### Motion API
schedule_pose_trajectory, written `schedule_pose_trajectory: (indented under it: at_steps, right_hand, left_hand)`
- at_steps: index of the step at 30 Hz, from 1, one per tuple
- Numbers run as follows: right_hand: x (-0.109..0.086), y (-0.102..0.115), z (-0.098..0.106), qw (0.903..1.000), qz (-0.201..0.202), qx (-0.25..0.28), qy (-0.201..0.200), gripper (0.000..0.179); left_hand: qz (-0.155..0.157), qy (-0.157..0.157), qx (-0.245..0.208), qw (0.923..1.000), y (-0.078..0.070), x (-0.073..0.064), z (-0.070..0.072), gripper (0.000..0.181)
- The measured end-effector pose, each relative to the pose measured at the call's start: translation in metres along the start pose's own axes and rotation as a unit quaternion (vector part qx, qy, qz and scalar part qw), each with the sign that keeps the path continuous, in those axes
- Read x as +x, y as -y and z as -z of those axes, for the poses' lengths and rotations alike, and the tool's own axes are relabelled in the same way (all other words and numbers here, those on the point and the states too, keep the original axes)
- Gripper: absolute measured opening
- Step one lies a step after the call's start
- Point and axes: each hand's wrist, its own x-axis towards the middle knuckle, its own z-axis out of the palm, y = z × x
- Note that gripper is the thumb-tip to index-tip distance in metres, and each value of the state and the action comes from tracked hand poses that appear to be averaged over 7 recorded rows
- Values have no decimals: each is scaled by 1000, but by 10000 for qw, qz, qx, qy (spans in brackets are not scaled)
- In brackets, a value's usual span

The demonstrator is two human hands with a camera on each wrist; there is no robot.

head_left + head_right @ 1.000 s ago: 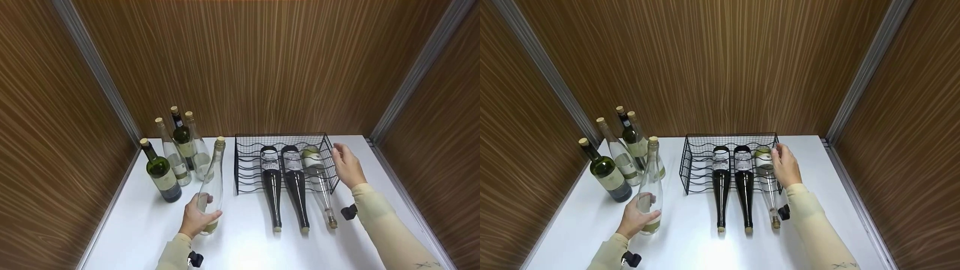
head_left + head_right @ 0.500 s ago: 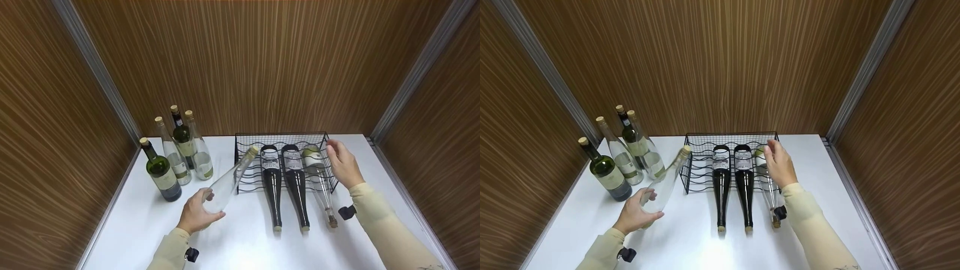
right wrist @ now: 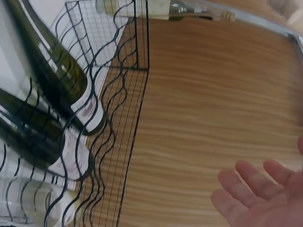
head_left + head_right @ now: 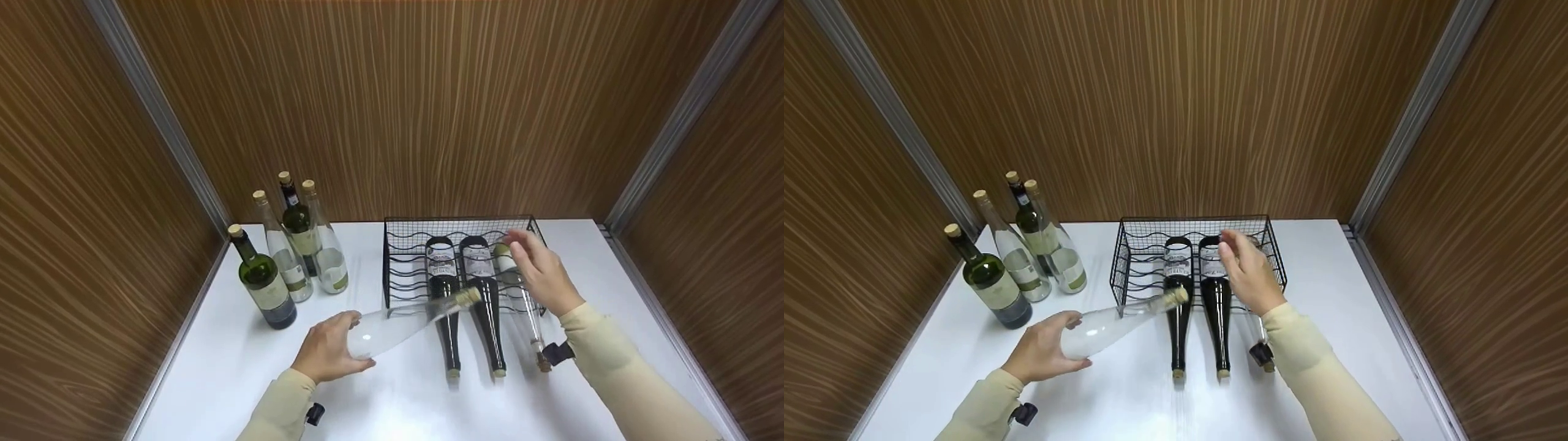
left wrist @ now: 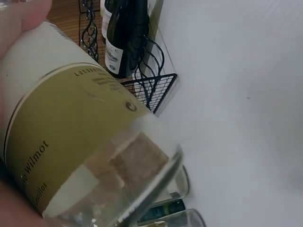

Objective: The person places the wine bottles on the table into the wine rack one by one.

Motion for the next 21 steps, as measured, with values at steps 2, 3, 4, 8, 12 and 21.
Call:
schedule_pose_trajectory:
  at_steps: [2, 3, 4, 8, 12, 21]
  right_hand:
    - [-1, 5, -5, 9997, 128, 16, 223, 36]
    - [-2, 8, -7, 9991, 205, 5, 367, 35]
    - [-3, 10, -10, 9983, 294, -45, 509, 35]
    - [-8, 19, -23, 9906, 529, -283, 1227, 34]
    - [-14, 29, -38, 9730, 809, -760, 2024, 44]
    - [-30, 28, -78, 8962, 1579, -1594, 3827, 67]
  left_hand:
    - [-137, 119, 230, 9996, -2, 1, 1, 84]
    - [-209, 186, 337, 9990, -3, 1, 1, 84]
    - [-277, 244, 442, 9983, -4, 1, 1, 84]
    - [-606, 287, 742, 9950, -6, 4, 0, 80]
    - [-785, 196, 881, 9928, -8, 7, -2, 78]
    - [-986, 225, 1152, 9882, -13, 10, -8, 79]
